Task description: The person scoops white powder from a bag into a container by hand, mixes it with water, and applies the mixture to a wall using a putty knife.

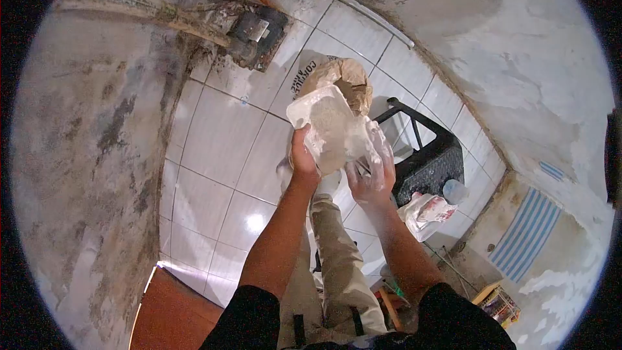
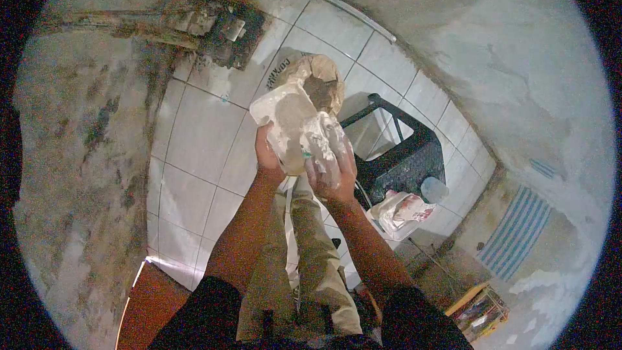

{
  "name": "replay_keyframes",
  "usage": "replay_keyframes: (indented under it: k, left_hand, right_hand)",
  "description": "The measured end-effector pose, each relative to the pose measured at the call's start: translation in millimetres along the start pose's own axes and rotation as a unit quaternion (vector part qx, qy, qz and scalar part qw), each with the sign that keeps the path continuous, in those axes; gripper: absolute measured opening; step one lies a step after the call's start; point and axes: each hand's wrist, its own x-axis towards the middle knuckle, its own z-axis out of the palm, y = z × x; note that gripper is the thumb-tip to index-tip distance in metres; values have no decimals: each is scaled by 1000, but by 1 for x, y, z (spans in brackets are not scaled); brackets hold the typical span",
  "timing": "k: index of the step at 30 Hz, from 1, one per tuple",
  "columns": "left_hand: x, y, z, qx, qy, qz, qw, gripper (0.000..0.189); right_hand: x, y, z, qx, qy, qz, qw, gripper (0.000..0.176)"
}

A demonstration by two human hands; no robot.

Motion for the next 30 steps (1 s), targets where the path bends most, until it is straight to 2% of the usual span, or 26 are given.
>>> replay_keyframes:
  k: [2,5,7,9,10,11,12,13,14,15,18,22,25,27,29,30]
  left_hand:
    - [-5,-2,-1,-12,-15,-2,1000,54]
    - [-13,-5,6,-1,-6,21,1000,54]
    - [-18,-6,9,7,-2,17,1000,54]
    - [-27,-4,22,17,-5,14,1000,55]
    - [-37,-2,31,16,-17,10,1000,56]
    - [-47,0,39,16,-27,7,999,56]
    - [-52,-2,40,17,-31,7,999,56]
    - [-55,-3,40,26,-30,2,999,57]
    - [-59,-5,41,34,-30,-3,999,58]
    - [-66,-6,47,38,-36,-3,999,58]
    - [-92,-7,64,50,-59,31,997,60]
    - [-138,-18,90,62,-48,29,996,60]
    - [-167,-40,94,54,-49,33,997,60]
    - [-181,-56,95,33,-33,26,999,60]
    - [-191,-70,94,40,-20,28,999,60]
    - [-195,-78,93,43,-3,31,999,60]
  right_hand:
    - [3,-7,-9,-44,-59,-14,997,54]
    - [-2,-13,-18,19,5,35,999,46]
    - [-1,-19,-26,-3,3,18,1000,45]
    - [2,-27,-39,30,-11,82,996,43]
    - [6,-31,-50,53,15,98,994,52]
    - [7,-37,-56,52,19,97,994,52]
    - [8,-44,-61,200,48,239,949,58]
    - [9,-50,-68,340,77,369,861,63]
    - [7,-50,-74,411,94,358,833,66]
    - [5,-48,-81,411,100,355,834,66]
    - [1,-55,-111,552,123,407,717,55]
    - [-15,-58,-152,569,155,396,704,53]
    - [-32,-51,-190,561,151,378,721,50]
    - [-43,-31,-212,518,128,357,767,46]
    - [-47,-14,-236,504,129,383,763,41]
    - [-51,-1,-245,457,89,427,775,40]
